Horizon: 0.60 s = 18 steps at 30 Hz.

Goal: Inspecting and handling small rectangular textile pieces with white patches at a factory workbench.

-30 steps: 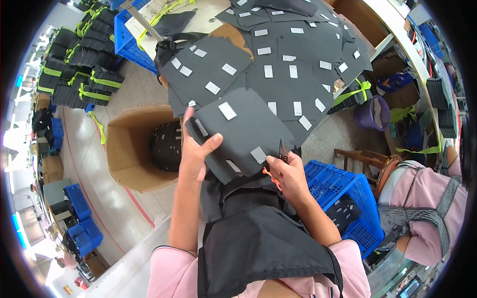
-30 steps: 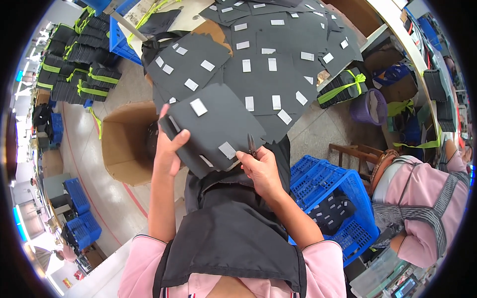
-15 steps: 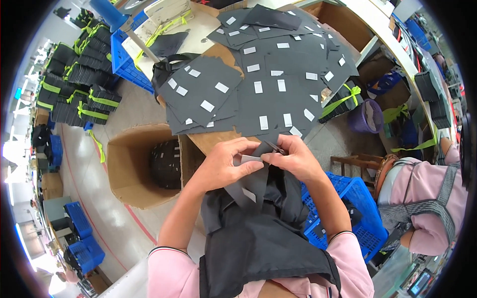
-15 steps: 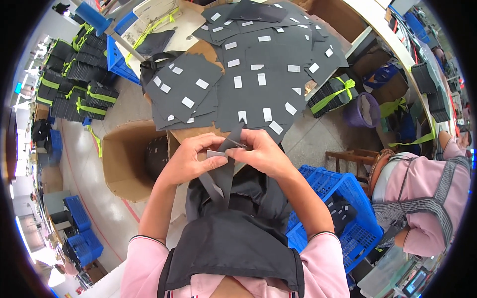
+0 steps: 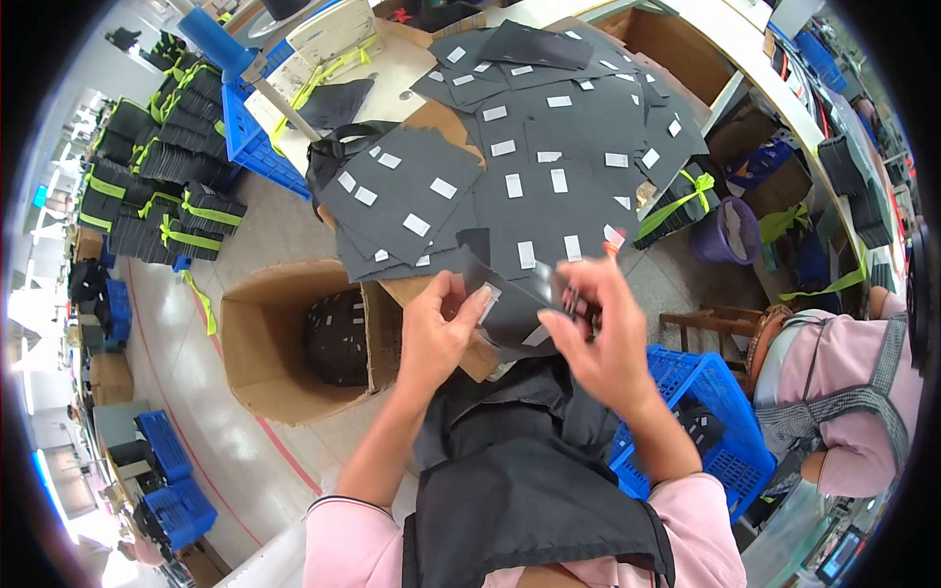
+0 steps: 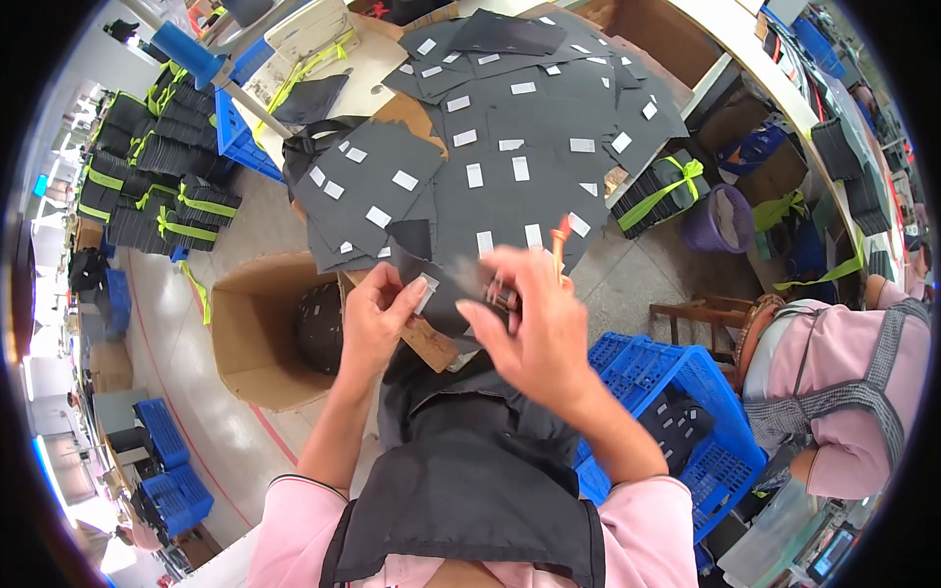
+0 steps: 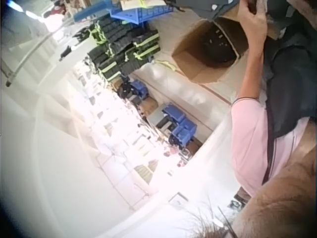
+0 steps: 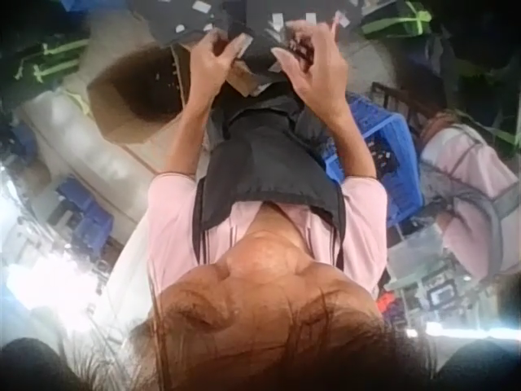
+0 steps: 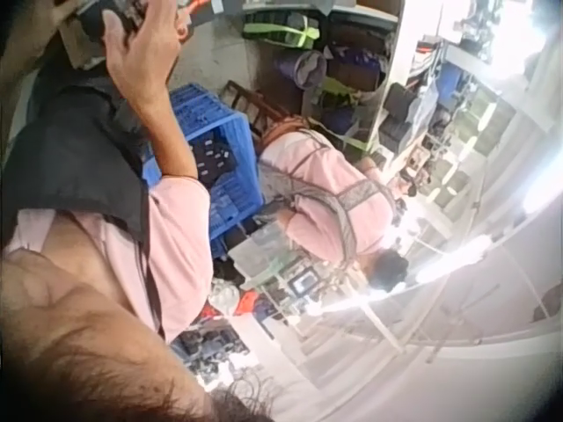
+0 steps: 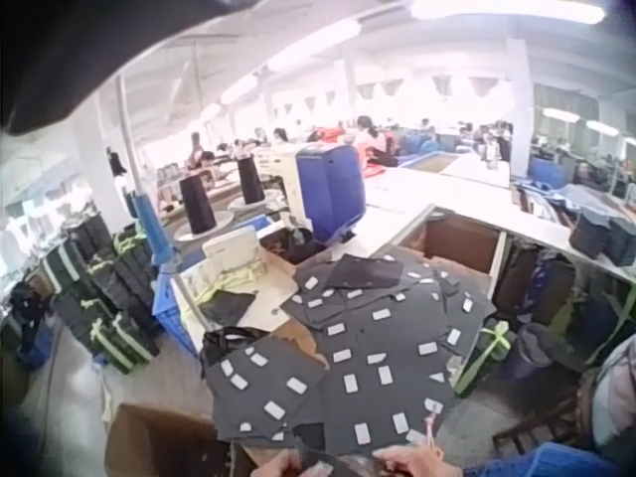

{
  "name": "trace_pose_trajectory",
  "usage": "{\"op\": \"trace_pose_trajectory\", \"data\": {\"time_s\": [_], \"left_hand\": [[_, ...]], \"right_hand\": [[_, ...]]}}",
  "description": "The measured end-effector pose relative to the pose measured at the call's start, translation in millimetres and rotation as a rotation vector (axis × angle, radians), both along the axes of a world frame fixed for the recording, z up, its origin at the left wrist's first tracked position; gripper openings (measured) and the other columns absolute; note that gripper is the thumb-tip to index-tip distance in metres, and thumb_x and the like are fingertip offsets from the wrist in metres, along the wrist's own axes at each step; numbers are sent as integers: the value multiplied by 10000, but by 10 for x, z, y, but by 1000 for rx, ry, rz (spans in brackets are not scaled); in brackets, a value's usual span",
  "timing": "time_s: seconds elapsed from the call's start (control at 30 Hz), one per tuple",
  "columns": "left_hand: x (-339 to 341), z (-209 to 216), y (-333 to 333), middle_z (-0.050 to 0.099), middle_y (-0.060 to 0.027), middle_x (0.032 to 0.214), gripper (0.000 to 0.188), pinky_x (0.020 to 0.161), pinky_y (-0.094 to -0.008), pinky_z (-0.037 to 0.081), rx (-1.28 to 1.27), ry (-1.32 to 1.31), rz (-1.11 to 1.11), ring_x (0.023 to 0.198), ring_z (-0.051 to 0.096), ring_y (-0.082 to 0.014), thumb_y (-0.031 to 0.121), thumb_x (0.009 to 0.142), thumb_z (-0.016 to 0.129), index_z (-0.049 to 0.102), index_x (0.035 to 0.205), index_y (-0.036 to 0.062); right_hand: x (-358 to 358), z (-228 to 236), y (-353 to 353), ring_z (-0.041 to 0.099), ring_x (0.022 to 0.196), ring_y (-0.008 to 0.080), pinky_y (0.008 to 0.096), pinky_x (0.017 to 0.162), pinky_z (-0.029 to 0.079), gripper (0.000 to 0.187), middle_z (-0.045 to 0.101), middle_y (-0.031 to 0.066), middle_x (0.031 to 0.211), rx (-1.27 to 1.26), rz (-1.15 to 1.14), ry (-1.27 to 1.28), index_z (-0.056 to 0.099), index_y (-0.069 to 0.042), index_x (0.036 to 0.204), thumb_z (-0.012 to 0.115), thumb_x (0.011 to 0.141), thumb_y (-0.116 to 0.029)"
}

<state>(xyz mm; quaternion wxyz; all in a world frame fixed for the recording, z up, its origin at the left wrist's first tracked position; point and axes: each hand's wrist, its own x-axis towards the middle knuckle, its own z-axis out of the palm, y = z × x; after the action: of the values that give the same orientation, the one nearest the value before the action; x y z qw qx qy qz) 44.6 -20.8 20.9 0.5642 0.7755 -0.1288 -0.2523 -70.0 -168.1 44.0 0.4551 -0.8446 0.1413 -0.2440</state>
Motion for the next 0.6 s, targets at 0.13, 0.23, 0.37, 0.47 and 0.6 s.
{"op": "trace_pose_trajectory", "data": {"time_s": [0.13, 0.23, 0.37, 0.47, 0.6], "left_hand": [[-167, -122, 0, 553, 8, 676, 224, 505, -213, 412, -255, 238, 59, 588, 500, -58, 214, 850, 642, 531, 754, 45], [-255, -140, -1, 558, 28, 769, 189, 532, -204, 416, -371, 384, 89, 687, 505, -45, 224, 858, 634, 535, 778, 84], [-326, -141, -23, 565, 30, 764, 192, 558, -204, 420, -372, 389, 122, 684, 512, -44, 232, 862, 630, 538, 778, 85], [-354, -141, -28, 573, 30, 767, 177, 575, -204, 418, -387, 402, 111, 694, 520, -43, 228, 869, 620, 546, 791, 86], [-376, -156, -24, 589, 24, 783, 166, 577, -202, 417, -384, 423, 107, 702, 530, -45, 224, 876, 613, 559, 809, 82]], "right_hand": [[-97, -314, 236, 559, 588, 183, 272, 529, 447, 342, 528, 96, 876, 14, -4, -110, 542, -48, 1037, 699, 733, -52], [-146, -431, 256, 576, 604, 217, 301, 515, 466, 302, 534, 93, 882, -96, -51, -76, 587, -73, 980, 714, 707, -53], [-188, -443, 228, 570, 598, 215, 299, 511, 459, 305, 534, 87, 850, -142, -19, -103, 594, -67, 985, 714, 705, -63], [-197, -442, 237, 563, 592, 212, 296, 504, 450, 303, 536, 82, 819, -255, -68, -117, 600, -61, 984, 712, 702, -62], [-196, -474, 263, 555, 603, 218, 300, 502, 446, 281, 542, 89, 792, -307, -80, -118, 612, -46, 959, 709, 695, -39]]}}
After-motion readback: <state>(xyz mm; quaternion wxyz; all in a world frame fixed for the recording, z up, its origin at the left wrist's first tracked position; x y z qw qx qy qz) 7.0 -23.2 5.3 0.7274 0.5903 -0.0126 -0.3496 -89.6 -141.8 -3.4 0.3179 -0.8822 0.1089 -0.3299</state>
